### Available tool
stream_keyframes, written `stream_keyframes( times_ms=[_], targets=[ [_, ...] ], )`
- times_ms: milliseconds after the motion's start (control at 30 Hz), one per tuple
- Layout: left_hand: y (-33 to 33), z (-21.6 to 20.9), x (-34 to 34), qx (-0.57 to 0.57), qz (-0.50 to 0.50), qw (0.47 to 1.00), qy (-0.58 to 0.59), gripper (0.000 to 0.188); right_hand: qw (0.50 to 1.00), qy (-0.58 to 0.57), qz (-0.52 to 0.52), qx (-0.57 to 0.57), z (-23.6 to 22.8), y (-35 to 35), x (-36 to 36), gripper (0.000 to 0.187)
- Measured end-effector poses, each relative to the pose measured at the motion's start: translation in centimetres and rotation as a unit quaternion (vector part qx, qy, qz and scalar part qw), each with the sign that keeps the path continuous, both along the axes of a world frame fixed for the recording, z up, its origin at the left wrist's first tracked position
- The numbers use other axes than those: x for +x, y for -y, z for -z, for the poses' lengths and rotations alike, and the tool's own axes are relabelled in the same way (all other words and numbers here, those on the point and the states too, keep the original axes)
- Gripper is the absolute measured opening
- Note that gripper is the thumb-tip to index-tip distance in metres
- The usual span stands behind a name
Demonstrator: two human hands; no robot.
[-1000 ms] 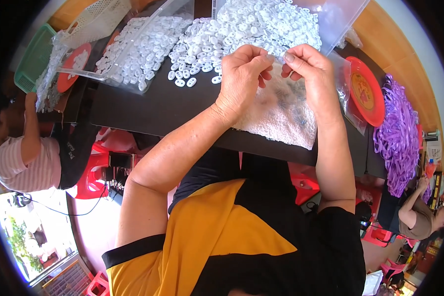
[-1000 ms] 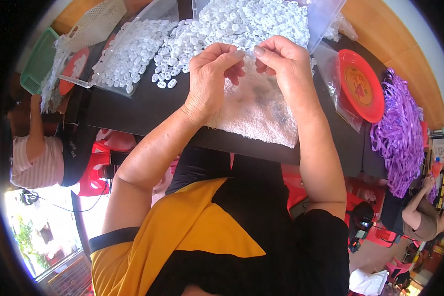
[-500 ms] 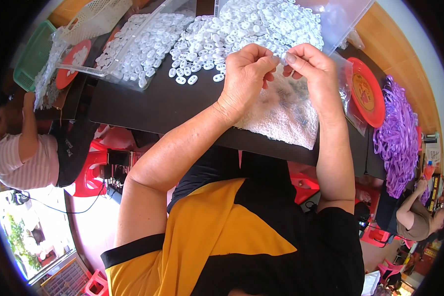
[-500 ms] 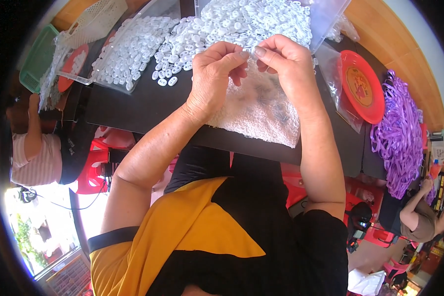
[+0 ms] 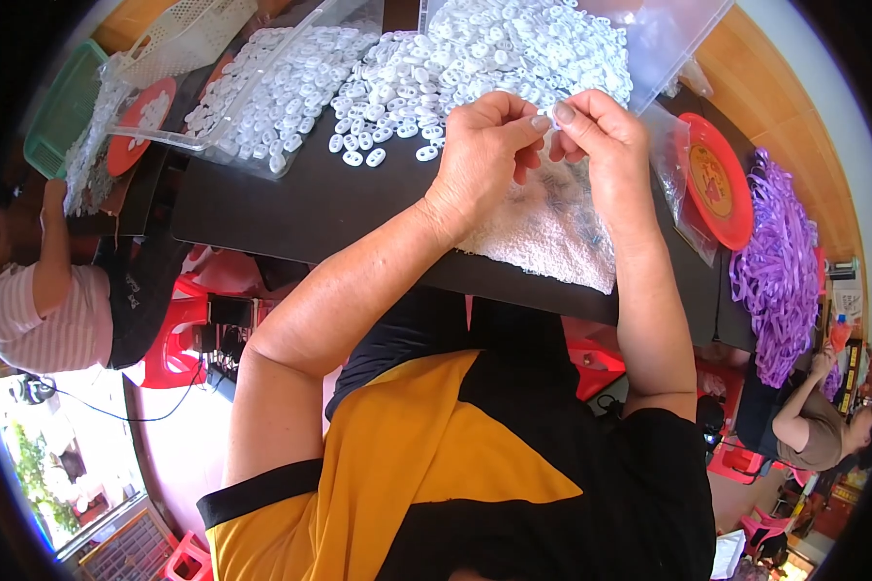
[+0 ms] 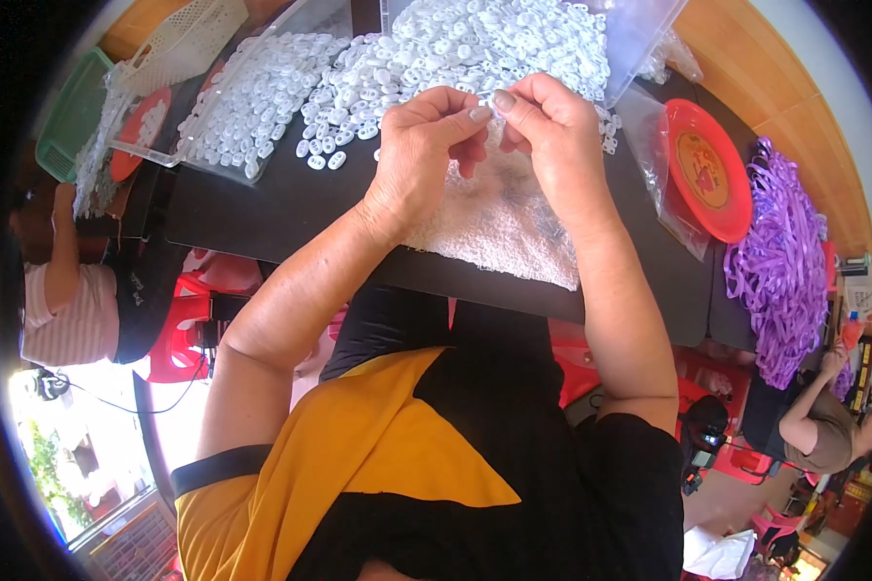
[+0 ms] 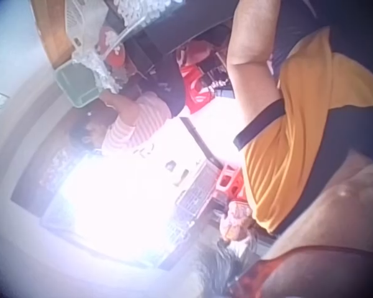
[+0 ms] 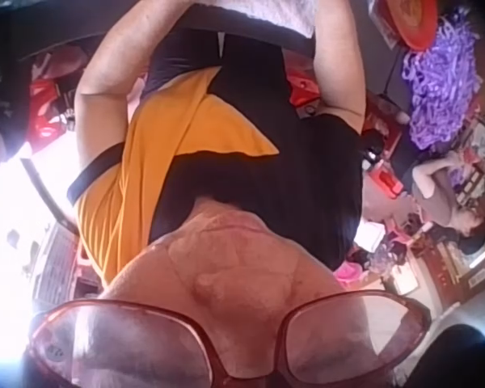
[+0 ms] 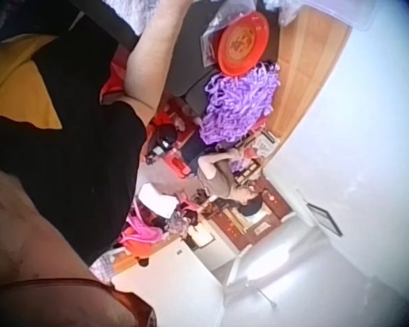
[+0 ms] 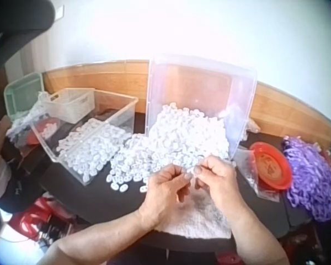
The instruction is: Inspecting and sorting small white plastic components at a desk.
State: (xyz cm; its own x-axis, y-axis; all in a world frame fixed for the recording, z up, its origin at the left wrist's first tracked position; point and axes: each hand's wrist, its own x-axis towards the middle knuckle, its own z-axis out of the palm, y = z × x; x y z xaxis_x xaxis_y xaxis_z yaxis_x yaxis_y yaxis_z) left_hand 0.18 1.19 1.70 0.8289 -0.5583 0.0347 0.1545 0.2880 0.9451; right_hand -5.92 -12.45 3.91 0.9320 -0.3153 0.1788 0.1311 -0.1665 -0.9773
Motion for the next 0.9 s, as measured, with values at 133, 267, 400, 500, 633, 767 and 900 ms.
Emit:
stream_keyframes(
  times_ms=[133, 267, 400, 500, 633, 767, 900],
  targets=[
    [0.0, 0.2, 0.0, -0.018, -0.006, 0.999, -0.039, 0.012, 1.0, 0.011, 0.021, 0.006, 0.8, -1.2, 0.3, 0.016],
    [-0.2, 0.1, 0.0, -0.018, -0.019, 0.998, -0.048, 0.011, 0.999, 0.01, 0.04, -0.013, 0.7, -1.6, 0.4, 0.018],
    [-0.2, 0.0, 0.3, -0.045, -0.004, 0.997, -0.068, 0.014, 0.999, 0.009, 0.036, 0.018, 0.7, -1.3, 0.4, 0.019],
    [-0.1, -0.1, 0.5, -0.03, 0.026, 0.998, -0.055, 0.015, 0.999, -0.009, 0.03, 0.036, 0.3, -0.5, 0.1, 0.021],
    [-0.4, -0.1, 0.3, -0.027, 0.06, 0.997, -0.039, 0.014, 0.999, -0.04, 0.026, 0.0, -1.1, 0.5, -1.0, 0.019],
    [-0.2, 0.7, 0.7, -0.009, 0.034, 0.999, -0.035, 0.012, 0.99, -0.04, 0.067, -0.118, -1.2, 2.3, -3.5, 0.019],
    [-0.1, 0.3, 0.7, 0.018, 0.02, 0.999, -0.023, 0.01, 0.818, 0.036, 0.151, -0.554, 2.1, 8.3, -6.5, 0.012]
  ],
)
